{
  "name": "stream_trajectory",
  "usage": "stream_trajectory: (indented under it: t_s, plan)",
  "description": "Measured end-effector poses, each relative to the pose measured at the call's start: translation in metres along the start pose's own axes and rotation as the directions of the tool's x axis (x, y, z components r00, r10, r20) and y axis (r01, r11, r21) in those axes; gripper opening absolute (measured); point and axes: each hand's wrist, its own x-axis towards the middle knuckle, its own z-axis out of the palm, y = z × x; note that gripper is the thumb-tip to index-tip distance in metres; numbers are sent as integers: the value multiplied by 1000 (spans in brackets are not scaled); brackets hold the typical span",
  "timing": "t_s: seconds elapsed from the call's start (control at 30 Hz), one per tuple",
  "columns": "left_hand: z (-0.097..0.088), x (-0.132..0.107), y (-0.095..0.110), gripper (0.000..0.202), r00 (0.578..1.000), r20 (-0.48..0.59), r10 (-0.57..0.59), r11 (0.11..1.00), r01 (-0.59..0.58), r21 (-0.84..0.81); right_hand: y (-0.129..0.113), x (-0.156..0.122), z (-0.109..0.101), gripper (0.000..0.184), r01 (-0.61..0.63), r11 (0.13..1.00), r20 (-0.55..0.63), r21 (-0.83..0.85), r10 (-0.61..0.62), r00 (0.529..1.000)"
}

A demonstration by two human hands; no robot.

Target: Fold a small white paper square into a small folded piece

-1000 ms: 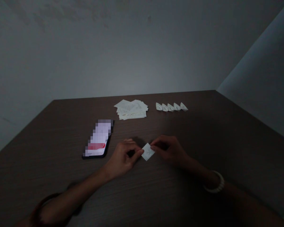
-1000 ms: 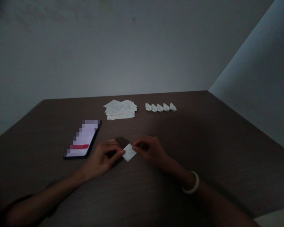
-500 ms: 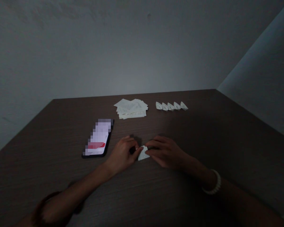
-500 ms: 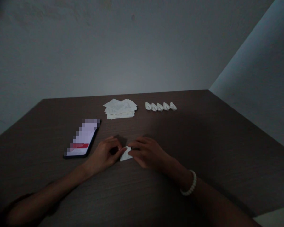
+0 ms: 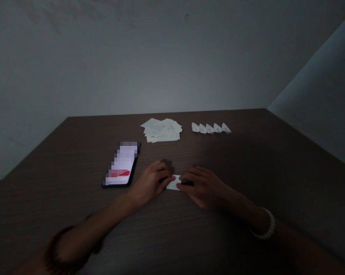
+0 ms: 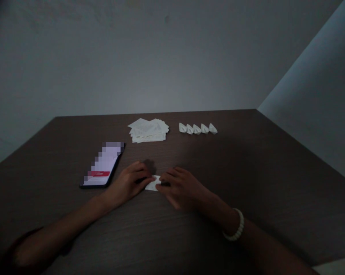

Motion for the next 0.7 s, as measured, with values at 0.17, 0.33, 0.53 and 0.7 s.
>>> stream_trajectory:
  t_s: [0.17, 0.33, 0.53, 0.7]
  plan:
    - [-13, -4, 1, 18, 998, 65, 7, 1000, -7, 2, 0, -2, 1, 30, -31, 999, 17, 38, 30, 999]
    - [-17, -6, 0, 20, 995, 101, -21, 1000, 19, 23, 0, -2, 1, 31, -38, 998, 24, 49, 36, 999]
    - [-19, -5, 0, 22, 992, 110, -53, 998, 48, 51, 1, -3, 2, 31, 5, 1000, -9, 22, -4, 1000]
    - [-20, -5, 1, 20, 994, 90, -66, 998, 63, 31, 2, -2, 2, 41, 76, 997, 34, 18, -77, 996]
